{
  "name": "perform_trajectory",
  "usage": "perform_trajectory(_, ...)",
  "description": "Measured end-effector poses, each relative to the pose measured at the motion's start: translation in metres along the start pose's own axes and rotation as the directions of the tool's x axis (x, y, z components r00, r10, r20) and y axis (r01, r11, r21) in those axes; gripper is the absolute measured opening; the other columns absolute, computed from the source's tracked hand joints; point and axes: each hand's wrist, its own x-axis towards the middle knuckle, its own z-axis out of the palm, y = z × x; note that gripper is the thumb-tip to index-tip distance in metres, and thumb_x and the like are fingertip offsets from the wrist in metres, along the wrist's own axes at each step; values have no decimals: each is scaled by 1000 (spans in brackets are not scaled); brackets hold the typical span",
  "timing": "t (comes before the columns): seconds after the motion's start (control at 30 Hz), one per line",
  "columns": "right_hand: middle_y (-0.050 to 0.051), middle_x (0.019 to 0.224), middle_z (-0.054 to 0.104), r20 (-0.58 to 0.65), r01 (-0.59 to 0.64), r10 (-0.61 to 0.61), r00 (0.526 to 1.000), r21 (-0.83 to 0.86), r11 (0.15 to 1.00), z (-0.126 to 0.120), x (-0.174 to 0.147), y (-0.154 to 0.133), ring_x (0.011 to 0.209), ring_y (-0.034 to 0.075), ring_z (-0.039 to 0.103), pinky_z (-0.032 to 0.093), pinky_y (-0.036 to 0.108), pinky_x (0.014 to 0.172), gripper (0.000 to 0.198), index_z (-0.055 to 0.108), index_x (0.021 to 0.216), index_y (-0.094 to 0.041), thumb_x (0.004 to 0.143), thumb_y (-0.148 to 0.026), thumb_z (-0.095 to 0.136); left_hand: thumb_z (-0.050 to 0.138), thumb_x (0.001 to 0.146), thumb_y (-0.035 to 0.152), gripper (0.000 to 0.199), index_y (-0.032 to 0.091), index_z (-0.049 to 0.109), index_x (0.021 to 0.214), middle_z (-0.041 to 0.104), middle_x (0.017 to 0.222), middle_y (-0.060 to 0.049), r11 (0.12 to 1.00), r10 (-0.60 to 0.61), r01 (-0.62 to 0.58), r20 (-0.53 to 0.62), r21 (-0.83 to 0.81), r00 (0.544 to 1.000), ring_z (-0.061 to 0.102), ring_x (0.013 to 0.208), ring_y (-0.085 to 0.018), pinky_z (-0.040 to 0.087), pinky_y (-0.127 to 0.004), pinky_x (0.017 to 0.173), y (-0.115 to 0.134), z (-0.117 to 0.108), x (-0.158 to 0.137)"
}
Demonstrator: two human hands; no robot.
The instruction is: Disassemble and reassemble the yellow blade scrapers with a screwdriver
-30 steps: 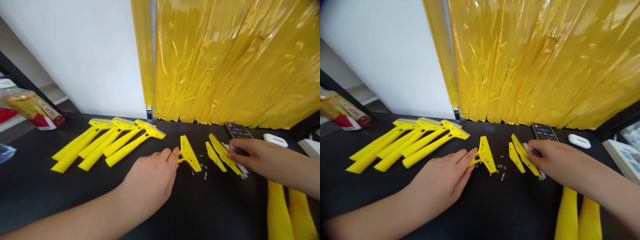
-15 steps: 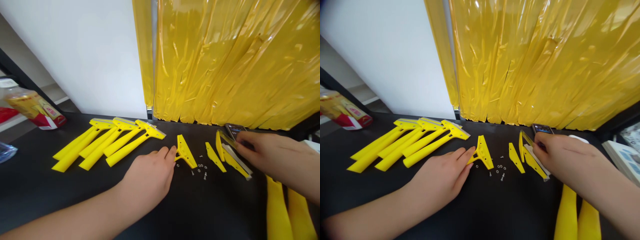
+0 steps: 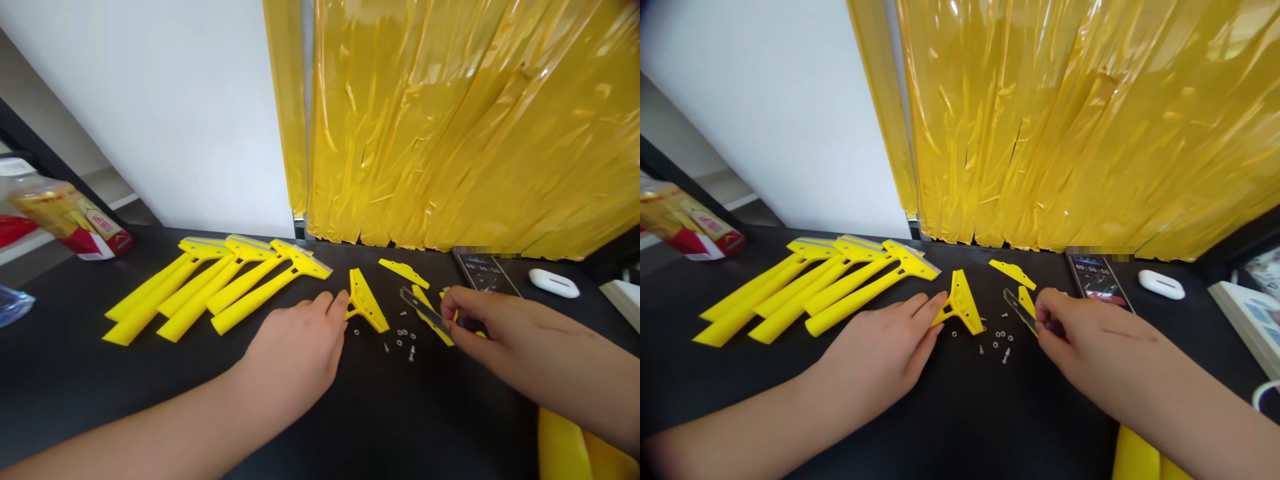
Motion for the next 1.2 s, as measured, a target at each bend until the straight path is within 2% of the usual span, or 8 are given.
perform_trajectory(0.1, -1, 69, 67, 51, 44, -37, 998, -132, 990, 10, -4, -3, 59, 21, 64, 47, 39, 68, 17, 64, 91, -30, 96, -40, 50, 45, 109, 21, 48, 13, 57, 155, 76, 112, -11, 1000, -6, 6, -9, 6, 1000, 80, 92, -28, 64, -38, 70, -1, 0, 0)
perform_trajectory(0.2, -1, 70, 67, 115, -1, 19, 993, -160, 987, 18, -7, -6, 64, 22, 66, 43, 37, 65, 14, 65, 89, -30, 95, -38, 55, 46, 109, 22, 48, 13, 57, 155, 76, 113, -11, 1000, -10, 10, -9, 7, 1000, 80, 92, -28, 64, -39, 70, -1, -1, -1)
perform_trajectory(0.37, 2, 79, 73, 228, -89, 116, 967, -124, 988, 21, -5, -6, 77, 26, 71, 44, 37, 67, 19, 69, 81, -31, 94, -40, 57, 45, 109, 22, 47, 13, 58, 154, 77, 115, -11, 1000, -20, 20, -7, 1, 1000, 80, 91, -29, 65, -41, 69, 0, -4, 0)
perform_trajectory(0.5, 2, 78, 73, 294, -106, 126, 947, -81, 991, 22, -1, -6, 67, 23, 68, 41, 33, 57, 23, 71, 78, -30, 94, -42, 59, 45, 109, 22, 48, 13, 58, 154, 77, 116, -11, 1000, -16, 16, -12, -3, 1000, 80, 93, -28, 65, -40, 71, -1, -4, 1)
perform_trajectory(0.67, 1, 70, 69, 355, -106, 101, 929, -4, 994, 21, 4, -14, 61, 19, 64, 40, 30, 54, 29, 69, 71, -27, 95, -39, 59, 45, 109, 23, 47, 13, 59, 153, 77, 114, -10, 1000, -30, 30, -13, -8, 999, 79, 92, -29, 65, -42, 70, -2, -6, 1)
perform_trajectory(0.87, 0, 61, 62, 417, -133, 93, 904, 68, 989, 23, 8, -23, 57, 17, 59, 37, 29, 51, 32, 65, 68, -26, 96, -39, 57, 45, 110, 23, 46, 12, 60, 152, 77, 125, -12, 998, -35, 41, -119, 47, 992, 79, 99, -30, 65, -43, 75, -9, -7, 4)
perform_trajectory(1.03, 0, 63, 62, 452, -185, 134, 882, 70, 980, 23, 14, -34, 59, 17, 59, 36, 28, 53, 31, 64, 68, -25, 95, -40, 58, 49, 109, 24, 45, 15, 61, 152, 79, 127, -10, 992, -54, 73, -179, 102, 982, 80, 98, -28, 64, -38, 71, -14, -6, 4)
perform_trajectory(1.2, 0, 65, 62, 494, -251, 206, 845, 26, 968, 22, 17, -50, 60, 18, 58, 35, 30, 55, 29, 64, 72, -25, 95, -40, 56, 49, 109, 25, 46, 16, 60, 153, 79, 129, -9, 990, -67, 87, -174, 107, 982, 80, 101, -27, 64, -38, 73, -15, -6, 5)
